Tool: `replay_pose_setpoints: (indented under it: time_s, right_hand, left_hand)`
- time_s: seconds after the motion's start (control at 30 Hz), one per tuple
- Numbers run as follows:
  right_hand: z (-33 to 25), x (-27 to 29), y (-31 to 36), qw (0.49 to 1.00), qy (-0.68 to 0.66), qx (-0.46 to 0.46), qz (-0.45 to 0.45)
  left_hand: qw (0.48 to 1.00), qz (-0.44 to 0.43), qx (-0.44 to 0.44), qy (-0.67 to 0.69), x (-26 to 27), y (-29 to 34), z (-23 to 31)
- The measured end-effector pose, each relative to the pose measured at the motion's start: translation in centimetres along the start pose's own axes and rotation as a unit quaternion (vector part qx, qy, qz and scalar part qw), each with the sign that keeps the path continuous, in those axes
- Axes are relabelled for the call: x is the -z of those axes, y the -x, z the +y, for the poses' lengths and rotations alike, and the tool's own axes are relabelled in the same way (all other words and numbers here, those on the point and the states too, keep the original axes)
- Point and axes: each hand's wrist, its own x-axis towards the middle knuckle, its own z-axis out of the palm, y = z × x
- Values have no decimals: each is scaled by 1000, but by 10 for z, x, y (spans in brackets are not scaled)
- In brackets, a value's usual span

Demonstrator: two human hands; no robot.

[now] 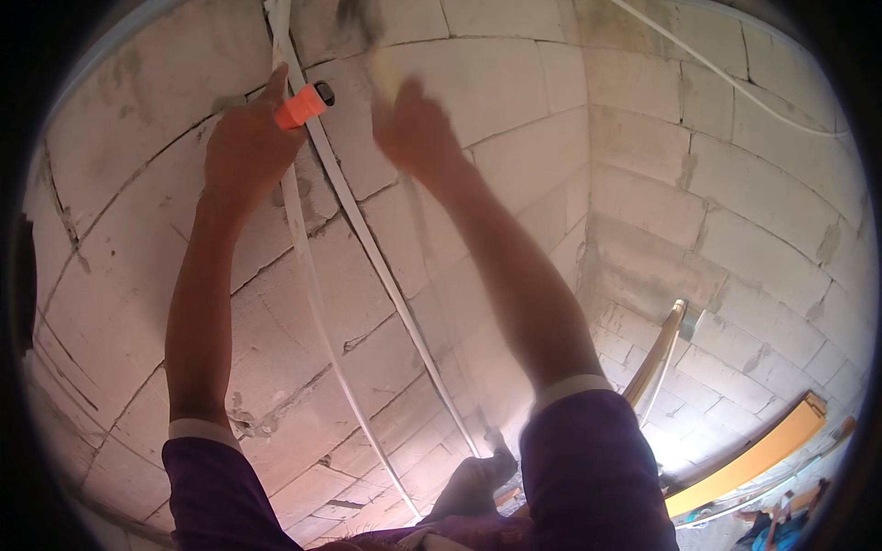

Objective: The person secures a white plastic conduit to a white cinder block wall using a hammer and a chisel. They repeatedly position the chisel against the conduit and strike it with the hammer to drive fasteners into the wall.

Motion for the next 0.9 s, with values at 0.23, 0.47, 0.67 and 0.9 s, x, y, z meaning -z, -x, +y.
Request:
replay_pose_setpoints:
  time_s: [0.23, 0.47, 0.67, 0.9]
  right_hand:
    - [23, 59, 70, 957, 1, -157, -244]
    - [102, 102, 255, 903, -141, -371, -166]
    - [134, 155, 377, 738, -272, -597, -157]
    - [146, 219, 467, 692, -174, -681, -164]
  left_hand:
    - [1000, 21, -8, -20, -3, 1, -6]
    - [998, -26, -16, -56, 1, 2, 5]
    - [992, 13, -83, -95, 1, 3, -7]
    - [983, 34, -124, -128, -17, 4, -9]
